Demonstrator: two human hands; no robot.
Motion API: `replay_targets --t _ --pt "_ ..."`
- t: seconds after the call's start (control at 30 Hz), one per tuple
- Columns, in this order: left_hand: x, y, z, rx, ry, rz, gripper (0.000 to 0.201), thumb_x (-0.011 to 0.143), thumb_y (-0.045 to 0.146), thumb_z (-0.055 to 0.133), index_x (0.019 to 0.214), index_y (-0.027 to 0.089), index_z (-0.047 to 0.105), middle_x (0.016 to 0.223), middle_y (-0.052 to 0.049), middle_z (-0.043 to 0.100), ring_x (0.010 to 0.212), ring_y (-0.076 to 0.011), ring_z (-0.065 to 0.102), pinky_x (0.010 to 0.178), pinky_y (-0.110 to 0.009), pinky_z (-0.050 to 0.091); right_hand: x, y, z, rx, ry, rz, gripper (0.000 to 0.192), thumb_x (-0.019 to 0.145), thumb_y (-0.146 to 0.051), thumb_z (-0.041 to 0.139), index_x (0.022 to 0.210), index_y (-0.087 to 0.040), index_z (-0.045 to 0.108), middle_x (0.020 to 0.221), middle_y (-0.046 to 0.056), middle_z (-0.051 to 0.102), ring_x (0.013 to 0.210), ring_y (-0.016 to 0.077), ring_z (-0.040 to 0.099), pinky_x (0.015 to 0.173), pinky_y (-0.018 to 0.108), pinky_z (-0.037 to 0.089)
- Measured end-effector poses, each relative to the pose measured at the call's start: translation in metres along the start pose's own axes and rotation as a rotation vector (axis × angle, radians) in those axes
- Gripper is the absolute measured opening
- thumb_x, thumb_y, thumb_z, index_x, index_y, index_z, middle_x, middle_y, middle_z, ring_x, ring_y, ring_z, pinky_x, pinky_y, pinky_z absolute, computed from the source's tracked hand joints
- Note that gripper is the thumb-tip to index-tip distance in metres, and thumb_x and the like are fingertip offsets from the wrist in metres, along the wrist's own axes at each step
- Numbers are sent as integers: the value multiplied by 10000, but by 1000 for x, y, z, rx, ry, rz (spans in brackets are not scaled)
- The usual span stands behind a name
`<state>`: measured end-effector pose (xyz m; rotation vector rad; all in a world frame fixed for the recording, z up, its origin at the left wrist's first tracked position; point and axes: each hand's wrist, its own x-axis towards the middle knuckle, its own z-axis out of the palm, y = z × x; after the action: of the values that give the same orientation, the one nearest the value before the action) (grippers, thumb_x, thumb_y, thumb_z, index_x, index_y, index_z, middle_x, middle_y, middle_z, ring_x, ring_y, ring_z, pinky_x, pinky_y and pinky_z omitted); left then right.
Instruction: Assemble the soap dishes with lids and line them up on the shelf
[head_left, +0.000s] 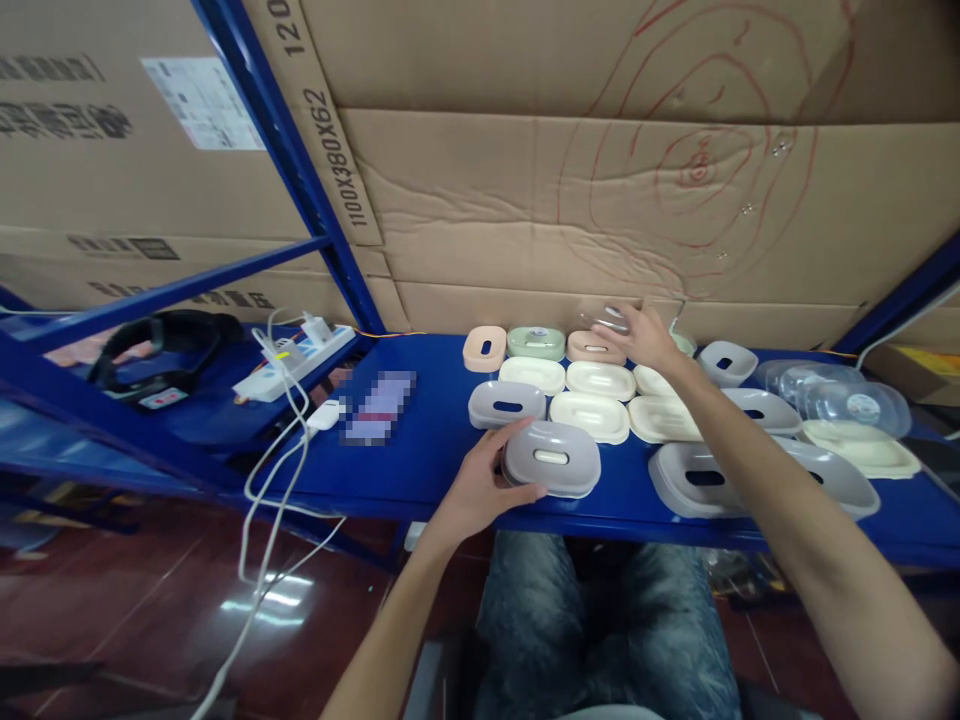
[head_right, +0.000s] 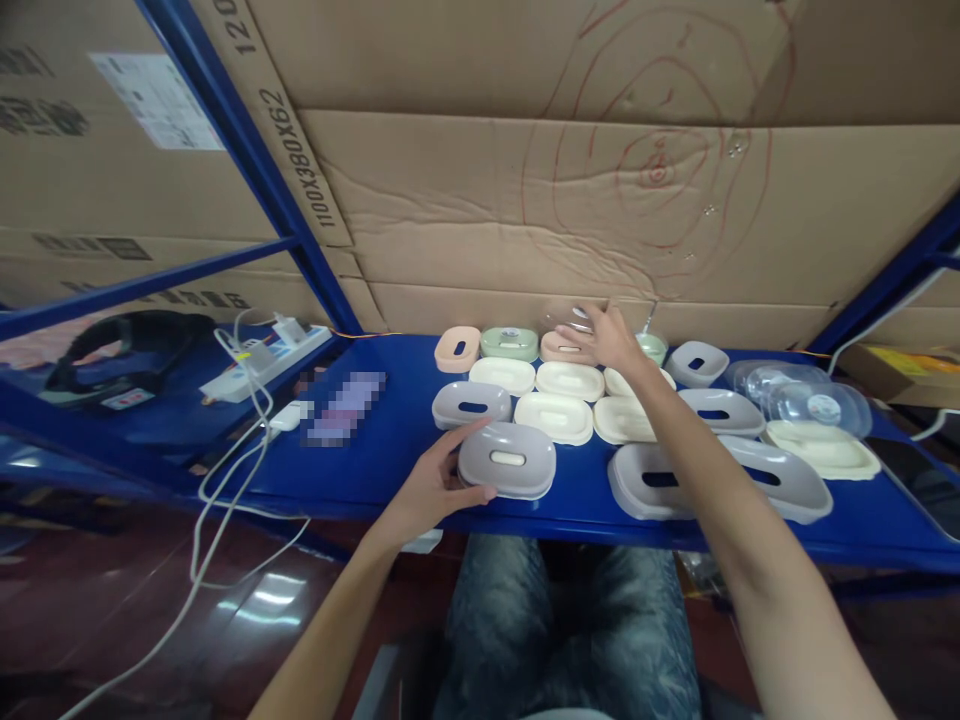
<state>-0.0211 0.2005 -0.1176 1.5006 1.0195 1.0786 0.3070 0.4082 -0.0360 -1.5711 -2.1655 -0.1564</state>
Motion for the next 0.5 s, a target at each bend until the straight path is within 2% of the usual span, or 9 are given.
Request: replay_targets --t 0.1,0.13,0.23,0.3,0.37,0.5 --pt "1 1 0 -19 5 -39 1010 704 360 1013 1607 298 567 1658 -161 532 1345 -385 657 894 -402 680 -44 -30 -27 139 100 -34 749 1057 -675 555 1639 -204 535 1379 196 673 1306 394 623 1107 539 518" --pt "1 1 0 -20 3 -47 1031 696 364 1017 1613 290 551 1661 -167 524 1347 -386 655 894 -397 678 -64 -43 -35 176 97 -79 750 1051 -679 566 1648 -225 531 1362 186 672 1244 380 658 1092 548 530" --pt "1 3 0 -51 -34 -55 1026 693 344 1012 1599 267 535 1634 -175 538 1342 -378 661 890 -382 670 -130 -87 -48 235 15 -252 747 1046 -671 592 1677 -282 493 1407 163 630 1292 359 645 1139 547 521" --pt "0 4 1 -82 -61 -49 1024 697 313 1001 1597 261 515 1611 -176 554 1340 -370 664 898 -383 667 -167 -112 -44 217 -58 -268 790 1036 -679 606 1709 -298 441 1414 174 594 1282 353 650 1124 535 543" --pt "-1 4 1 -87 -67 -29 1022 698 288 992 1595 261 503 1609 -174 553 1342 -365 661 916 -397 664 -191 -129 -34 163 -95 -277 827 1031 -694 599 1728 -295 404 1460 208 543 1334 387 626 1116 550 552" --pt "0 2 0 -77 -78 -29 1008 678 273 1001 1567 248 528 1590 -182 567 1325 -374 661 903 -408 657 -208 -138 -9 65 -101 -296 829 1056 -669 552 1743 -240 375 1520 278 466 1380 449 594 1103 586 556"
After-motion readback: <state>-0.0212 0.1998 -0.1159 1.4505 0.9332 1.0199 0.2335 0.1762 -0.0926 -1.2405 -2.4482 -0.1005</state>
